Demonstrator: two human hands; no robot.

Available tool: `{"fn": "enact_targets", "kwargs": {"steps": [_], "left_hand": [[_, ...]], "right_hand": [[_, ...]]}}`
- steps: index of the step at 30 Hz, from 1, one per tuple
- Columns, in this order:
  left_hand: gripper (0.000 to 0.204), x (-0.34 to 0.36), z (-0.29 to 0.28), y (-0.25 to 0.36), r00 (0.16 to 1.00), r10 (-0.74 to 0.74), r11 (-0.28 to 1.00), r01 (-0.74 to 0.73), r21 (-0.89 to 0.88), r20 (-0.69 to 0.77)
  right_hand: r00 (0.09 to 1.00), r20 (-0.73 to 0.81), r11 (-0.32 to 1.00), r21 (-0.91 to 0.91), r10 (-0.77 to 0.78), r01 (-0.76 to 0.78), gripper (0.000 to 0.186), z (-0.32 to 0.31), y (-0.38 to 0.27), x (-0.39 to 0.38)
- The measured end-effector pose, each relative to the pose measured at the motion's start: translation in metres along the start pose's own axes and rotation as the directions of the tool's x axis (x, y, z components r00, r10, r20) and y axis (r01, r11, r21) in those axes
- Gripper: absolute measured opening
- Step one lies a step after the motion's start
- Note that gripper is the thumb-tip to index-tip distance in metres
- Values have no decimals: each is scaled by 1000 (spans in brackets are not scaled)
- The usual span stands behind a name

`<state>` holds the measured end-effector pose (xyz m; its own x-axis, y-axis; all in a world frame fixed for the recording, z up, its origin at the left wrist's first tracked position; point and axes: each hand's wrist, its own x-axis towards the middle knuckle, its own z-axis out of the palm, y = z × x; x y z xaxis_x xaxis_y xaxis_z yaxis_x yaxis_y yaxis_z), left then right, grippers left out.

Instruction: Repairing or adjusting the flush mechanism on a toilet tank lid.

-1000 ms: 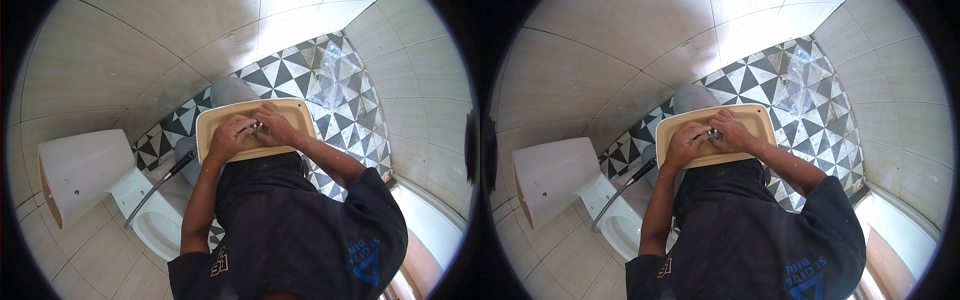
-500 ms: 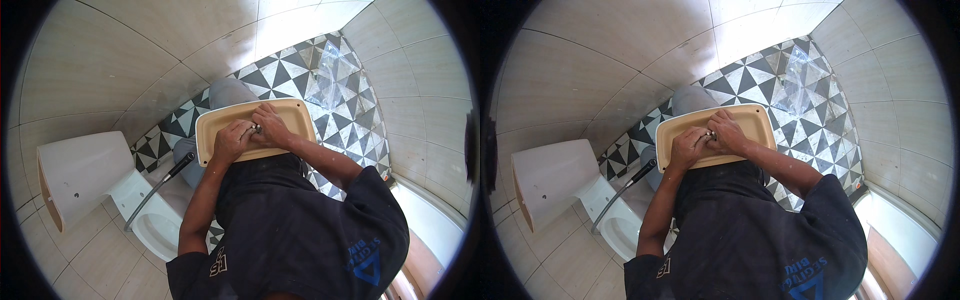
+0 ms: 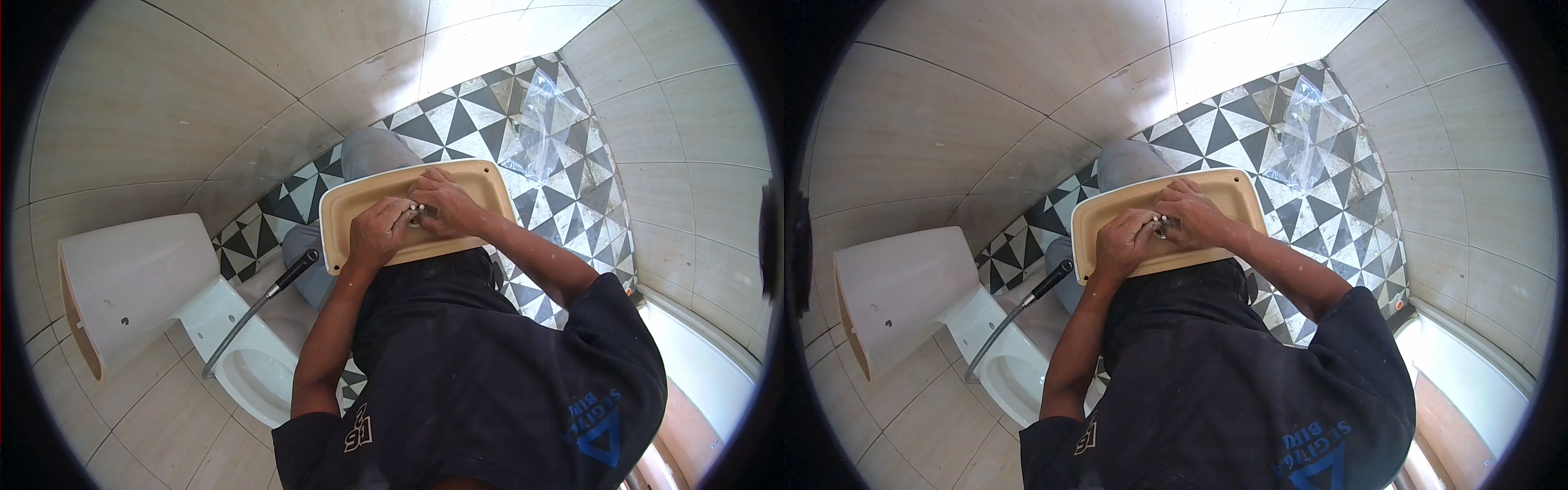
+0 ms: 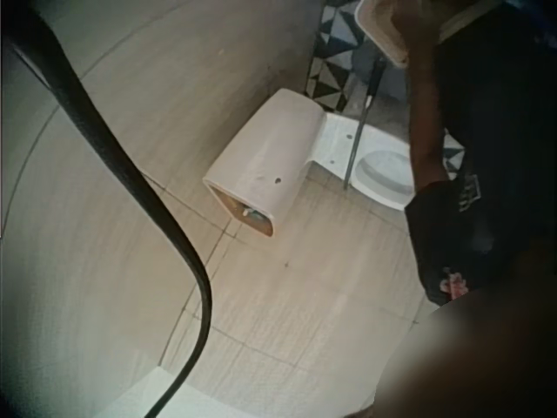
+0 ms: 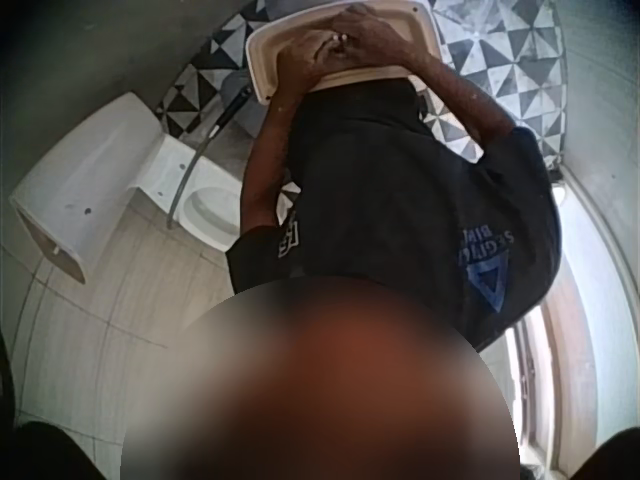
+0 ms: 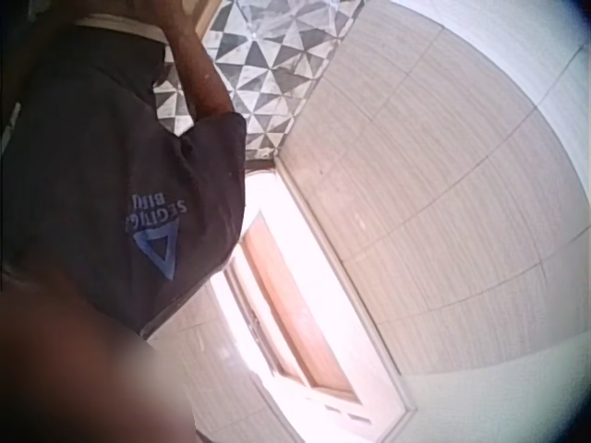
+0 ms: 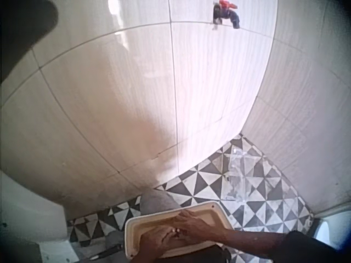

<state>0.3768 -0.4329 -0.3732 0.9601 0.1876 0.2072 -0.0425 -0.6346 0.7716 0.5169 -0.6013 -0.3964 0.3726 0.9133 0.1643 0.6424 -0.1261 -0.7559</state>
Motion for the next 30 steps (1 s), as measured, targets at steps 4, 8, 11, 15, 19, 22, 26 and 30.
{"fn": "enact_targets", "kwargs": {"steps": [4, 8, 11, 15, 19, 22, 26, 30], "left_hand": [[13, 0, 1, 1, 1000, -9, 1000, 9, -11, -13], [13, 1, 1, 0, 1000, -4, 1000, 3, -6, -10], [13, -1, 1, 1, 1000, -14, 1000, 13, -27, -20], [14, -3, 2, -1, 1000, -17, 999, 16, -32, -15], [13, -2, 2, -2, 999, -30, 999, 29, -32, -17], [13, -3, 2, -2, 999, -36, 999, 35, -40, -14], [13, -3, 2, -3, 999, -36, 999, 36, -26, -15], [13, -4, 3, -3, 999, -46, 998, 45, -33, -26]], "right_hand": [[999, 32, 999, -14, -43, 44, 29, 1, 3, 0], [998, 35, 998, -42, -43, 45, 27, 1, 4, -1], [996, 68, 996, -72, -57, 62, 26, 2, 7, 0], [994, 43, 993, -56, -103, 105, 26, 1, 7, 1], [996, 29, 996, -40, -82, 83, 26, 3, 7, -1], [997, 16, 995, -57, -82, 82, 26, 6, 7, -1], [997, -13, 994, -77, -80, 79, 25, 7, 5, 0], [999, 8, 995, -85, -45, 45, 27, 7, 2, 2]]}}
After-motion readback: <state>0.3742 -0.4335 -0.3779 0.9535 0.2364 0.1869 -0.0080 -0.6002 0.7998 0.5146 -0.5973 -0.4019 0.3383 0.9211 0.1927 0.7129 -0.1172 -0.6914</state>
